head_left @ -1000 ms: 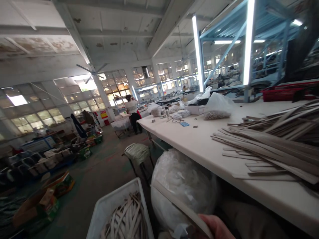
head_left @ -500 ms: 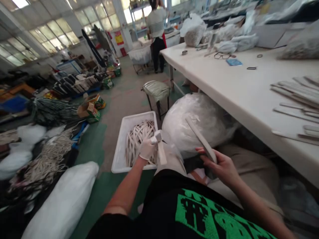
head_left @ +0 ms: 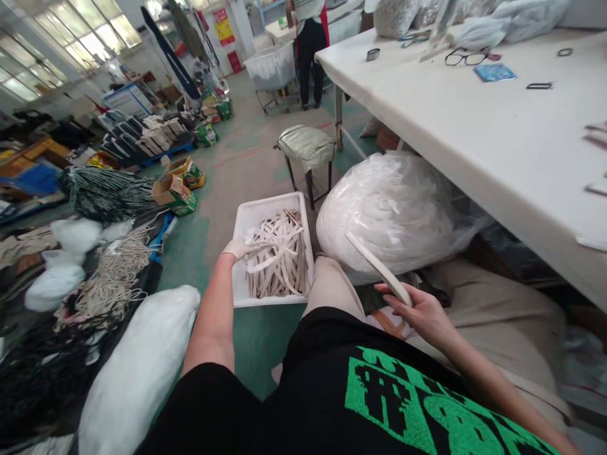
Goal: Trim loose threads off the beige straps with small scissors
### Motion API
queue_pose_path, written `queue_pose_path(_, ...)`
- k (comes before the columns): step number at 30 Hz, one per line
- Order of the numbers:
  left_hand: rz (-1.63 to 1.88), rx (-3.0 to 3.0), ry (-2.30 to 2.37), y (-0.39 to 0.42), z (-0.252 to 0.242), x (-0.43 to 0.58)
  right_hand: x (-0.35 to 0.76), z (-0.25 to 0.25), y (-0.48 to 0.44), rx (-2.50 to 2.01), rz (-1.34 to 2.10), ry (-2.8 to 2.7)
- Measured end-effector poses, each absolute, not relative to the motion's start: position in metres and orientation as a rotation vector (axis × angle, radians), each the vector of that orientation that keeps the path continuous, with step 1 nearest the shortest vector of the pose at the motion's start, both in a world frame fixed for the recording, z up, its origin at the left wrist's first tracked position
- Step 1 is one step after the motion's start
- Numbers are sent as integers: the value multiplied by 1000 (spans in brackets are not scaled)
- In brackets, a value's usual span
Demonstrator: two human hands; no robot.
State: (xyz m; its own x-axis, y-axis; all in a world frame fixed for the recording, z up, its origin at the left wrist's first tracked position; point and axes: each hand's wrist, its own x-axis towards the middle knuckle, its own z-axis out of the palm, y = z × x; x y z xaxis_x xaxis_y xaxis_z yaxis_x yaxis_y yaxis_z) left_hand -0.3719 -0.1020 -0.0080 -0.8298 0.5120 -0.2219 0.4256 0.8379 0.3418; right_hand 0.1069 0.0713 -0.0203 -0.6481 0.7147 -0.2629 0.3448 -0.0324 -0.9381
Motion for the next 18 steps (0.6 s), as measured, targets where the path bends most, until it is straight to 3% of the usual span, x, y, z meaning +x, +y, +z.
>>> queue_pose_path(7,1014,557,2591,-91,16,-381,103,-15,69,-1178,1868,-1881)
queue_pose_path(12,1889,770,2097,-63,89,-361,104,-15,66,-1172,1945,-1754)
queue_pose_path(15,1970,953,1709,-43,117,-310,103,-14,66,-1126,1967,-1678)
queue_pose_path(18,1799,880,1370,-25,105,-243,99,-8,66,-1023,2014,-1558)
